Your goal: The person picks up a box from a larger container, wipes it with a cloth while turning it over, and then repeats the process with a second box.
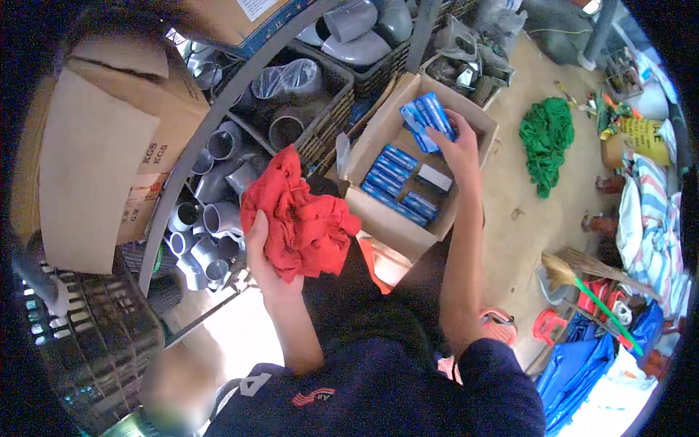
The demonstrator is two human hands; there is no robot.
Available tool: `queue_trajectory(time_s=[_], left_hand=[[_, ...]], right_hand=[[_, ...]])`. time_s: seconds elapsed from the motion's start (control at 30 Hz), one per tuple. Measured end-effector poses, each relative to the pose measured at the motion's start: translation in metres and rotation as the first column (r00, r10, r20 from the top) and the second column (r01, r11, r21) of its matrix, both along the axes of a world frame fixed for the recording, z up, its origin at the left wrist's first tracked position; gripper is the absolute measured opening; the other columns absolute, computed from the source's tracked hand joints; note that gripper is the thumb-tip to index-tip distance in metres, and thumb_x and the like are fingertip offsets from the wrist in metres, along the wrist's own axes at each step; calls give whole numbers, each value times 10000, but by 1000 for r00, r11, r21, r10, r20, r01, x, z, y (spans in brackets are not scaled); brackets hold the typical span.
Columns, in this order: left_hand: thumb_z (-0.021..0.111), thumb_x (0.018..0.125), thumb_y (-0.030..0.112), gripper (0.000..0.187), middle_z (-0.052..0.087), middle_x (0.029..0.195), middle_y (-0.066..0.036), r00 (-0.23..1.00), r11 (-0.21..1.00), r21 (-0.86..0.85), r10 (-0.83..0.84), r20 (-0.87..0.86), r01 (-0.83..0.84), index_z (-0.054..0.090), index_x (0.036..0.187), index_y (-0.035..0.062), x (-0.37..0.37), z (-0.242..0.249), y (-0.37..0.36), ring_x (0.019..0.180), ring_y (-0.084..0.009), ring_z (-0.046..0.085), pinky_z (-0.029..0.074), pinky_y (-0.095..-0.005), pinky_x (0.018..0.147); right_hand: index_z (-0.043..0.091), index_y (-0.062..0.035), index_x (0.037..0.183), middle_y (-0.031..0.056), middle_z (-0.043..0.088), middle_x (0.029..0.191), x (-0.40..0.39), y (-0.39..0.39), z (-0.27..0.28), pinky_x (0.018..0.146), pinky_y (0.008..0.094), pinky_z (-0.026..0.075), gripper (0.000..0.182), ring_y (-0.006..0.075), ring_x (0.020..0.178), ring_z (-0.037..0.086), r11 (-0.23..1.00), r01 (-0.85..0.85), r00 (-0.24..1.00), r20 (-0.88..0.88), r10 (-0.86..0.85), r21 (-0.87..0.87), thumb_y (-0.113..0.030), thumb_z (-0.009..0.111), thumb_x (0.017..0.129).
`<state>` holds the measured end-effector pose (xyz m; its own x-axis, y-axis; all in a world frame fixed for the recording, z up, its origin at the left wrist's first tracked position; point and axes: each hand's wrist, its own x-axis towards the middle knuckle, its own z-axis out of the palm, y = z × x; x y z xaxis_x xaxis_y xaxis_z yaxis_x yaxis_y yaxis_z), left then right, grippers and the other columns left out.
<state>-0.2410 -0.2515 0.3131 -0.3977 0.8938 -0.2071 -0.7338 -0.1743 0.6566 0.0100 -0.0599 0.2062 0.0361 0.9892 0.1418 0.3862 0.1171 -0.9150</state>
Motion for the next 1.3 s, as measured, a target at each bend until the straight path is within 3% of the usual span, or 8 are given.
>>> queue_trajectory(time_s=[0.07, 0.13, 0.23, 0.5, 0.57, 0.83, 1.03, 1.3], left_hand=[[536, 858, 243, 527, 499, 1235, -149, 999, 999, -26, 31, -15, -31, 378, 1286, -20, 19, 9, 1, 1126, -277, 500, 380, -403, 983], [544, 857, 251, 512, 509, 1229, -142, 997, 1000, -15, -2, -71, 1, 402, 1272, -11, 38, 12, 4, 1122, -271, 506, 386, -408, 978], [556, 859, 217, 471, 522, 1217, -132, 986, 999, -15, -51, -156, 50, 429, 1256, -3, 57, 17, 8, 1108, -248, 519, 398, -400, 968], [622, 806, 120, 559, 447, 1242, -129, 973, 974, 157, -132, -190, 163, 361, 1287, 8, 93, 37, 8, 1122, -197, 474, 390, -331, 956], [523, 872, 229, 521, 462, 1291, -145, 949, 981, 89, -138, -282, 170, 370, 1306, -16, 97, 33, 2, 1169, -235, 474, 373, -377, 997], [640, 778, 88, 628, 441, 1256, -130, 895, 931, 106, -297, -333, 348, 327, 1315, -5, 109, 40, -17, 1142, -179, 457, 358, -312, 975], [589, 820, 100, 551, 460, 1249, -138, 970, 975, 100, -182, -160, 199, 342, 1300, -11, 94, 39, -18, 1120, -201, 487, 385, -332, 960], [655, 751, 68, 599, 478, 1203, -117, 849, 935, 77, -276, -451, 345, 363, 1265, -23, 84, 46, -35, 1115, -171, 474, 351, -308, 971]], right_hand=[[545, -2, 1146, 107, 612, 1017, -3, -41, 57, 816, 280, 436, 494, 162, 874, 576, 994, -24, 987, -160, 6, -110, -199, 707, 723], [548, 1, 1132, 62, 595, 1004, -4, -76, 83, 830, 252, 418, 411, 126, 909, 544, 992, -23, 801, -595, -56, -124, -218, 647, 797], [517, -3, 1161, 67, 576, 1044, -11, -118, 115, 842, 252, 414, 411, 123, 946, 532, 984, -114, 649, -760, -29, -135, -262, 575, 847], [428, -21, 1241, 110, 571, 1059, -16, -172, 167, 846, 273, 422, 514, 141, 965, 538, 998, -59, 829, -557, 55, 12, -227, 629, 815], [394, -20, 1266, 134, 562, 1086, -4, -181, 175, 843, 279, 433, 570, 156, 978, 548, 981, -188, 876, -444, 188, 45, -169, 658, 784], [315, -3, 1324, 147, 522, 1159, 2, -199, 167, 901, 307, 411, 651, 191, 1046, 532, 999, -29, 833, -551, 50, 46, -113, 643, 772], [294, 3, 1332, 182, 491, 1204, 4, -217, 156, 946, 338, 387, 733, 232, 1109, 508, 976, -219, 785, -591, 186, 16, -117, 689, 727], [290, 11, 1327, 172, 509, 1175, -19, -213, 167, 924, 333, 412, 715, 218, 1085, 527, 998, -53, 771, -636, 18, -36, -127, 680, 744]])
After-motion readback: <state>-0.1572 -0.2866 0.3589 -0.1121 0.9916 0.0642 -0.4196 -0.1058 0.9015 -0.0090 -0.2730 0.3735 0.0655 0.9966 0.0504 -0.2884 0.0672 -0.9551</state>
